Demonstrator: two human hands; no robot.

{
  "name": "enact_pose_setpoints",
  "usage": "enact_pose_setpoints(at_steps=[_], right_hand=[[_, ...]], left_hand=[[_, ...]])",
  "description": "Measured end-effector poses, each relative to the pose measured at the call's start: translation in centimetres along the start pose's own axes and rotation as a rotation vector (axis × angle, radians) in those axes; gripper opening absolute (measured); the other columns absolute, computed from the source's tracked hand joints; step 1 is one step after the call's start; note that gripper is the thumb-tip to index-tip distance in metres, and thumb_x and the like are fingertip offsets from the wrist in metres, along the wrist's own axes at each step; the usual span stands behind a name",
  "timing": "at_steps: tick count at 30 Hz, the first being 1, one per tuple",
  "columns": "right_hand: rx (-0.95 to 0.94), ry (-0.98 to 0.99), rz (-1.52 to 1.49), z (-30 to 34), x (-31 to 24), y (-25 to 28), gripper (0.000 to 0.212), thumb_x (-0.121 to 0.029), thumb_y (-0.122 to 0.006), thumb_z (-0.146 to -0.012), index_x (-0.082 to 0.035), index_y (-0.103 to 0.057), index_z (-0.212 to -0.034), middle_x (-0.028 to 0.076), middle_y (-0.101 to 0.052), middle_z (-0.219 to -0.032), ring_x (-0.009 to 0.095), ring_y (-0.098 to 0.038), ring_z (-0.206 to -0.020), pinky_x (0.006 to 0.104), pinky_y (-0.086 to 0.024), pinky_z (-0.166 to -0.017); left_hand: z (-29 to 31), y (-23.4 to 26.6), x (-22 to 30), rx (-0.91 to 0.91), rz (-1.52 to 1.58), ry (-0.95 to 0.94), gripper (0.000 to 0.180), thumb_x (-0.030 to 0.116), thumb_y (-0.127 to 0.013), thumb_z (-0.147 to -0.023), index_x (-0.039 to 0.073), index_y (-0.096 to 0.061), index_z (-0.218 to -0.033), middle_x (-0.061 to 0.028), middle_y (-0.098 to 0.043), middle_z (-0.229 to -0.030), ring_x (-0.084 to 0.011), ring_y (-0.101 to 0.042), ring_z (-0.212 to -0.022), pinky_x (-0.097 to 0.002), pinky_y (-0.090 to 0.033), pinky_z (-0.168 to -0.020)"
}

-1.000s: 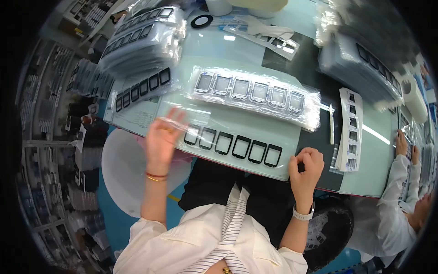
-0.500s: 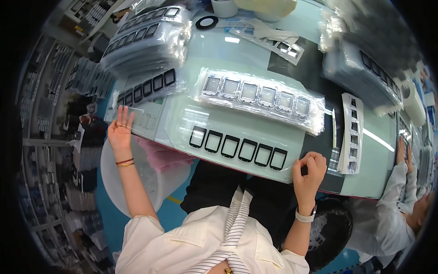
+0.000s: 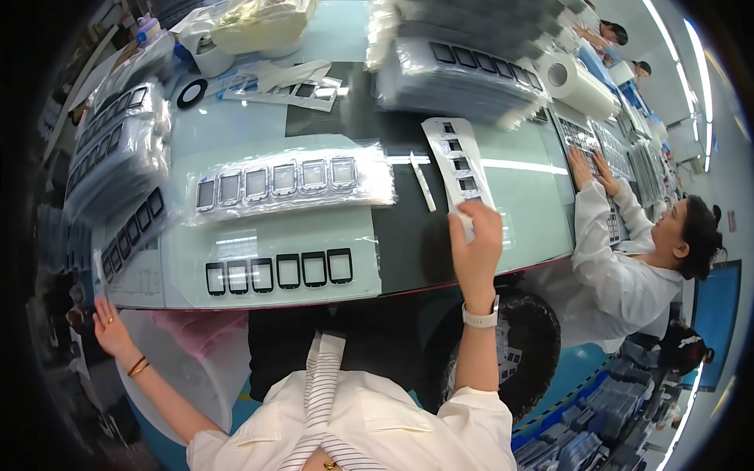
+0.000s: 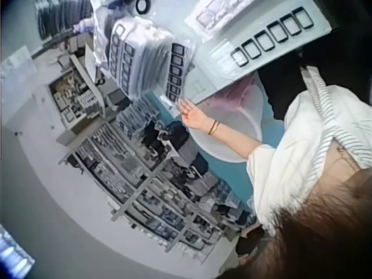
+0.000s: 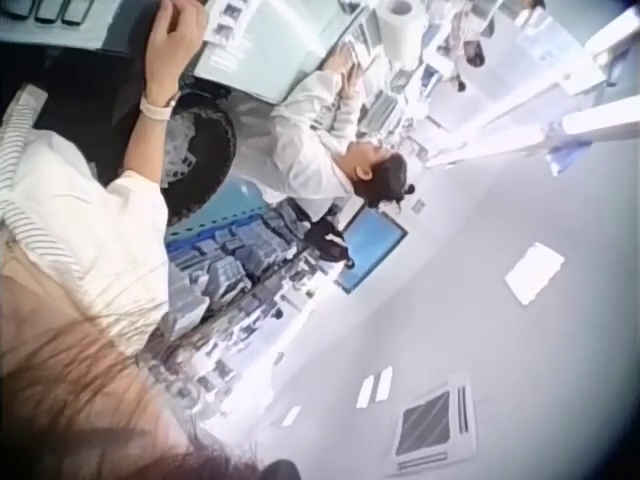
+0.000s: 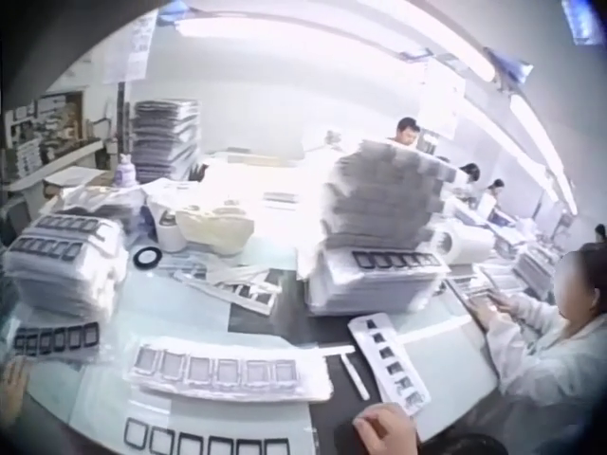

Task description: Assembling small plastic components into compartmentalized trays at a factory workstation.

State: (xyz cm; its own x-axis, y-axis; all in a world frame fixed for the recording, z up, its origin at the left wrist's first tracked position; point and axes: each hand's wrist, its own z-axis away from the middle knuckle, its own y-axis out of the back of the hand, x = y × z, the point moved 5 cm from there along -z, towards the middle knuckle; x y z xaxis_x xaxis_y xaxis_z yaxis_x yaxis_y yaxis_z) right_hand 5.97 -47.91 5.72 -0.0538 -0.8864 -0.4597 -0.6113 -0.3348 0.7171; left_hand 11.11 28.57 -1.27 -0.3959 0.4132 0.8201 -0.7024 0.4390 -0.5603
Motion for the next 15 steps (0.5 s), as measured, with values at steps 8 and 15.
enact_pose_setpoints(at_steps=[8,15], right_hand=[[-0.063,-0.189,0.201,-0.5,6.0,-1.1,0.023,-0.022,-0.075,-0.094,-0.001,-0.074,-0.103,0.019,-0.069,-0.134,0.038,-0.065,-0.12,0.0455,-0.052,-0.099],[-0.006,-0.158,0.158,-1.6,5.9,-0.5,0.019,-0.02,-0.077,-0.092,-0.001,-0.073,-0.094,0.016,-0.071,-0.131,0.034,-0.067,-0.117,0.0406,-0.053,-0.099]], left_hand=[[4.2,-2.7,5.2,-0.056,-0.064,-0.285,0.038,0.019,-0.032,-0.115,-0.002,-0.058,-0.134,-0.0285,-0.034,-0.167,-0.0427,-0.031,-0.156,-0.0526,-0.02,-0.133],[5.1,-5.6,5.4,-0.429,0.008,-0.236,0.04,0.019,-0.031,-0.115,0.0,-0.059,-0.137,-0.0282,-0.034,-0.166,-0.0412,-0.032,-0.156,-0.0531,-0.022,-0.132]])
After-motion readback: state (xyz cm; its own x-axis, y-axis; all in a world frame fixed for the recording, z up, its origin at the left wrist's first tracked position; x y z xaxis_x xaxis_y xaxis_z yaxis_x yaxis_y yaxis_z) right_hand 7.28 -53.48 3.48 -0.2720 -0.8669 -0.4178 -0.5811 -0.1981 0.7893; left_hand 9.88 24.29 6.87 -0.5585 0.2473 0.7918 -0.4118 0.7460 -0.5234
